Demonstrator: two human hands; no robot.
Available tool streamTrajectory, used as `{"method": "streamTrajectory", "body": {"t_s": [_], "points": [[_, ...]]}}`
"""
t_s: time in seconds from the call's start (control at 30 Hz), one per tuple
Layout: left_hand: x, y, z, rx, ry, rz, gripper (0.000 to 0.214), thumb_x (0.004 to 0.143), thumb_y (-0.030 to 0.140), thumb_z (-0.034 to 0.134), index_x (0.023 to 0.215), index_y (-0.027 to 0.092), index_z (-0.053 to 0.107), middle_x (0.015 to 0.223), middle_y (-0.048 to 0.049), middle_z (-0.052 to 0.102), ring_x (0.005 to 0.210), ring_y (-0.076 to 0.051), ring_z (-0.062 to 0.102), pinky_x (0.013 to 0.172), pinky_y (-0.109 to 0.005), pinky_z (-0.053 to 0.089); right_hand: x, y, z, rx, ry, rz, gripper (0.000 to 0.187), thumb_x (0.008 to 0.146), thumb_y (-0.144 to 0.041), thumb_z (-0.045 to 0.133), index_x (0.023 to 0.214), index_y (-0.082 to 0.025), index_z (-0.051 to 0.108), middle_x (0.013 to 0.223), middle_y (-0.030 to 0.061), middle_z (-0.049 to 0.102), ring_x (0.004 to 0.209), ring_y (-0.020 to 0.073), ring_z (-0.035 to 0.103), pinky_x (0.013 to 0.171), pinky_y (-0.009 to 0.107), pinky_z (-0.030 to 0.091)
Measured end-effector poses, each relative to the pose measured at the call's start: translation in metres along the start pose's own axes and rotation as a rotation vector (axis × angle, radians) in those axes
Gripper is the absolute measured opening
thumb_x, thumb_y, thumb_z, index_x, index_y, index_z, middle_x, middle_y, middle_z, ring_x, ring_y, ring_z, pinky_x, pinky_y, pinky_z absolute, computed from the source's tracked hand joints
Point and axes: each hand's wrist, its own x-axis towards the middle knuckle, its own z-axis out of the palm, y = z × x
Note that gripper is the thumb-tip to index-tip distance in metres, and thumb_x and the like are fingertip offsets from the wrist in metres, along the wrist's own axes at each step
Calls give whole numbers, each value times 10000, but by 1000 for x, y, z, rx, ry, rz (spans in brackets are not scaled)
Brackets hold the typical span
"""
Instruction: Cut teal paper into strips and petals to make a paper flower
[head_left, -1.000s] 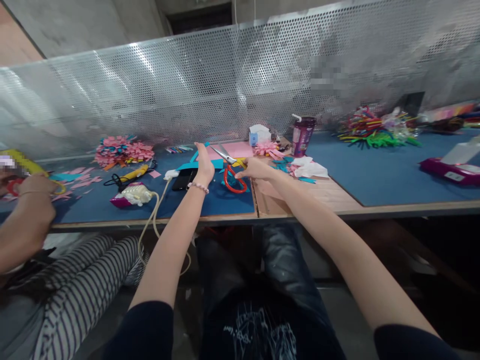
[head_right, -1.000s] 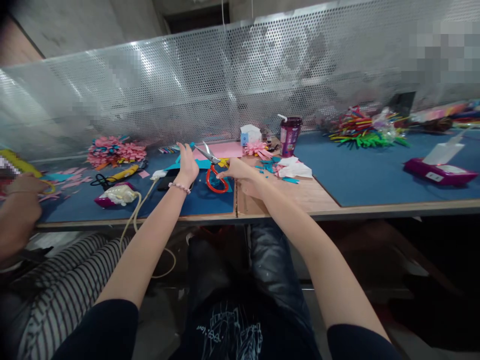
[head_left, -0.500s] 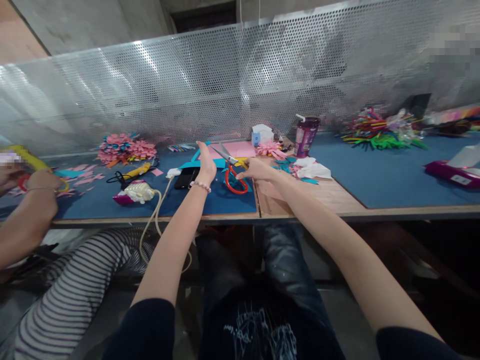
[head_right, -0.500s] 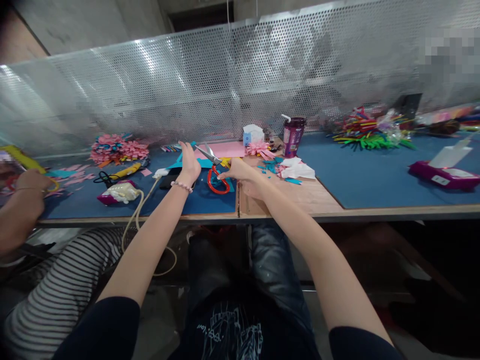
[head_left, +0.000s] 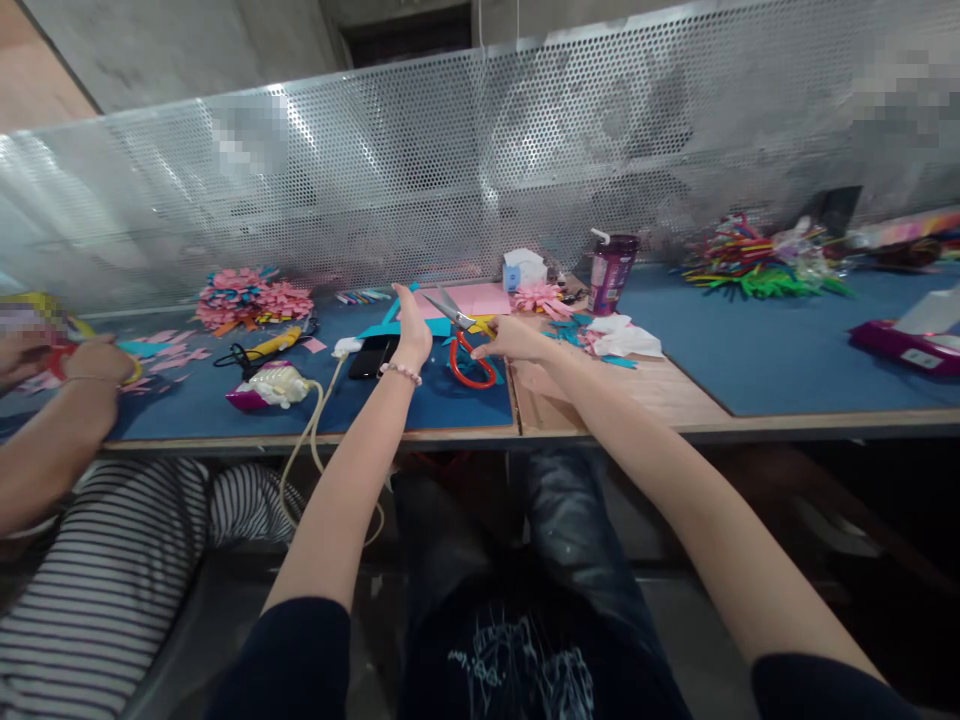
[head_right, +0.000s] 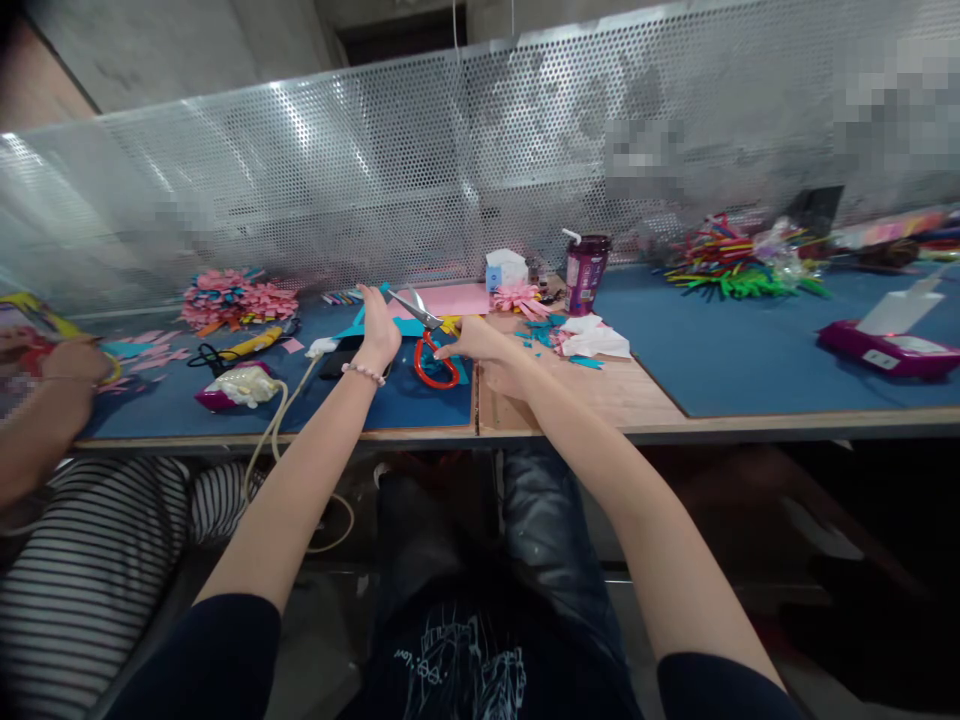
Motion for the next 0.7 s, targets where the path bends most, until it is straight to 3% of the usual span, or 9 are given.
{"method": "streamTrajectory", "body": {"t_s": [0.7], "points": [[5,-7,-2,20,-21,46,760,889,666,-29,1547,286,-22,1602,99,-102,1469,-108,-89,1197,-322,11,-2,-1,-3,28,-24,20,534,553,-567,795,659,-189,433,562,-74,388,525,72,340,505,241,220]]}}
